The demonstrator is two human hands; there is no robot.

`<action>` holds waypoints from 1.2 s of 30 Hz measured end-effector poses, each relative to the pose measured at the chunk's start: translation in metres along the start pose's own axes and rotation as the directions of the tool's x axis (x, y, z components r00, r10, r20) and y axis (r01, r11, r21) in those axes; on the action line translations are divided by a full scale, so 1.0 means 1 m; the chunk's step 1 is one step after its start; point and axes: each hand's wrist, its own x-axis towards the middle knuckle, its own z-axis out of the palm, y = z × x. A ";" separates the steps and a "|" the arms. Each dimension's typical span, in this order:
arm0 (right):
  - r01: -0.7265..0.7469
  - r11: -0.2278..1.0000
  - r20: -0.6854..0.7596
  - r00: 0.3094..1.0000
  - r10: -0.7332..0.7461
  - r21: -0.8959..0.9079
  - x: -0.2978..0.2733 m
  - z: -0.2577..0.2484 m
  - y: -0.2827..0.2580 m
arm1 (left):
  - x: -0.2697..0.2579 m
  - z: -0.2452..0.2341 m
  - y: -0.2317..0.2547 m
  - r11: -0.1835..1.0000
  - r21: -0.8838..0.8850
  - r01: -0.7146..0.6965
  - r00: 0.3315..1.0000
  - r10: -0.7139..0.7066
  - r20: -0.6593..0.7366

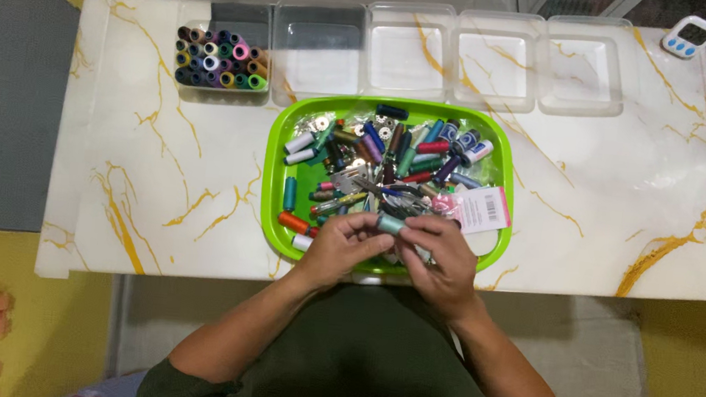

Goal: The person sorts small sewing kit items from a green tray into a clear plastic container. They pick up thread spools one by one, wind loose thread onto them, and place them into the container. The person handles thread spools, needles, and other small items, organizing them into the container.

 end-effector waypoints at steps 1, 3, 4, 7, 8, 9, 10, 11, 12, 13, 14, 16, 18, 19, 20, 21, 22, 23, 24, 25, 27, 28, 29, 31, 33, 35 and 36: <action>0.001 1.000 0.025 1.000 -0.001 0.019 0.001 0.000 -0.001 | 0.000 0.000 0.002 1.000 0.012 -0.012 1.000 0.012 -0.011; -0.002 0.999 0.072 0.997 -0.002 0.053 0.004 -0.002 -0.002 | 0.000 0.000 0.004 0.997 0.056 -0.049 0.998 0.050 -0.023; -0.045 0.997 0.091 0.995 0.038 0.068 0.005 -0.003 -0.002 | 0.001 0.000 0.005 0.993 0.087 -0.074 0.997 0.077 -0.025; -0.189 0.974 0.160 0.973 0.168 0.125 0.005 -0.008 0.001 | 0.000 0.000 0.008 0.992 0.081 -0.093 0.996 0.093 0.000; -0.243 0.958 0.192 0.958 0.212 0.152 0.005 -0.008 0.002 | -0.001 0.000 0.009 0.994 0.063 -0.091 0.996 0.090 0.011; -0.296 0.938 0.226 0.941 0.254 0.178 0.005 -0.008 0.003 | -0.001 -0.001 0.009 0.992 0.095 -0.080 0.997 0.080 0.003; -0.254 0.951 0.199 0.955 0.218 0.174 0.004 -0.009 0.004 | -0.002 -0.001 0.010 0.990 0.124 -0.068 0.998 0.069 -0.006; -0.211 0.963 0.172 0.968 0.182 0.170 0.003 -0.008 0.006 | -0.002 0.000 0.010 0.987 0.153 -0.056 0.998 0.058 -0.015; -0.166 0.972 0.146 0.979 0.143 0.165 0.002 -0.008 0.007 | -0.003 0.000 0.011 0.987 0.144 -0.072 0.997 0.072 0.003; -0.231 0.948 0.167 0.966 0.196 0.221 0.002 -0.008 0.008 | -0.003 0.000 0.011 0.987 0.133 -0.088 0.996 0.086 0.020; -0.295 0.915 0.190 0.950 0.249 0.275 0.001 -0.007 0.009 | -0.005 0.000 0.012 0.987 0.124 -0.102 0.994 0.098 0.037; -0.324 0.893 0.217 0.940 0.264 0.312 0.001 -0.007 0.010 | -0.006 0.000 0.013 0.990 0.097 -0.099 0.995 0.095 0.039; -0.254 0.924 0.221 0.956 0.194 0.285 0.001 -0.007 0.011 | -0.007 0.000 0.013 0.990 0.084 -0.110 0.993 0.107 0.047; -0.284 0.916 0.234 0.947 0.221 0.285 0.001 -0.007 0.011 | -0.008 0.000 0.013 0.989 0.084 -0.123 0.991 0.119 0.052; -0.314 0.906 0.247 0.937 0.247 0.284 0.001 -0.008 0.011 | -0.008 0.000 0.013 0.987 0.084 -0.137 0.990 0.132 0.056; -0.343 0.896 0.260 0.926 0.273 0.282 0.002 -0.008 0.011 | -0.008 0.000 0.013 0.988 0.081 -0.131 0.991 0.127 0.053; -0.385 0.876 0.270 0.911 0.311 0.290 0.002 -0.007 0.010 | -0.009 -0.001 0.013 0.989 0.078 -0.125 0.991 0.122 0.049; -0.425 0.855 0.279 0.895 0.348 0.297 0.002 -0.007 0.010 | -0.009 -0.001 0.013 0.990 0.075 -0.120 0.992 0.117 0.046; -0.464 0.832 0.290 0.877 0.384 0.303 0.003 -0.006 0.010 | -0.009 -0.001 0.013 0.990 0.083 -0.116 0.993 0.114 0.036; -0.400 0.864 0.274 0.906 0.323 0.306 0.004 -0.005 0.010 | -0.009 -0.002 0.013 0.989 0.092 -0.112 0.994 0.110 0.026; -0.270 0.911 0.246 0.949 0.198 0.310 0.005 -0.004 0.010 | -0.009 -0.002 0.013 0.990 0.078 -0.120 0.993 0.119 0.015; -0.314 0.901 0.260 0.935 0.240 0.297 0.005 -0.004 0.010 | -0.009 -0.002 0.013 0.989 0.057 -0.134 0.991 0.133 0.016; -0.358 0.890 0.275 0.919 0.282 0.284 0.006 -0.003 0.011 | -0.010 -0.003 0.013 0.988 0.036 -0.147 0.989 0.147 0.016; -0.448 0.838 0.326 0.879 0.349 0.312 0.009 0.000 0.012 | -0.011 -0.006 0.015 0.981 0.041 -0.189 0.982 0.189 0.015; -0.544 0.747 0.405 0.825 0.394 0.383 0.011 0.001 0.013 | -0.011 -0.008 0.016 0.978 0.041 -0.205 0.979 0.205 0.006; -0.437 0.819 0.360 0.881 0.307 0.372 0.014 0.004 0.013 | -0.013 -0.012 0.016 0.980 0.038 -0.197 0.980 0.198 -0.014; -0.379 0.851 0.338 0.905 0.259 0.364 0.015 0.007 0.014 | -0.013 -0.015 0.015 0.977 0.057 -0.203 0.979 0.204 -0.018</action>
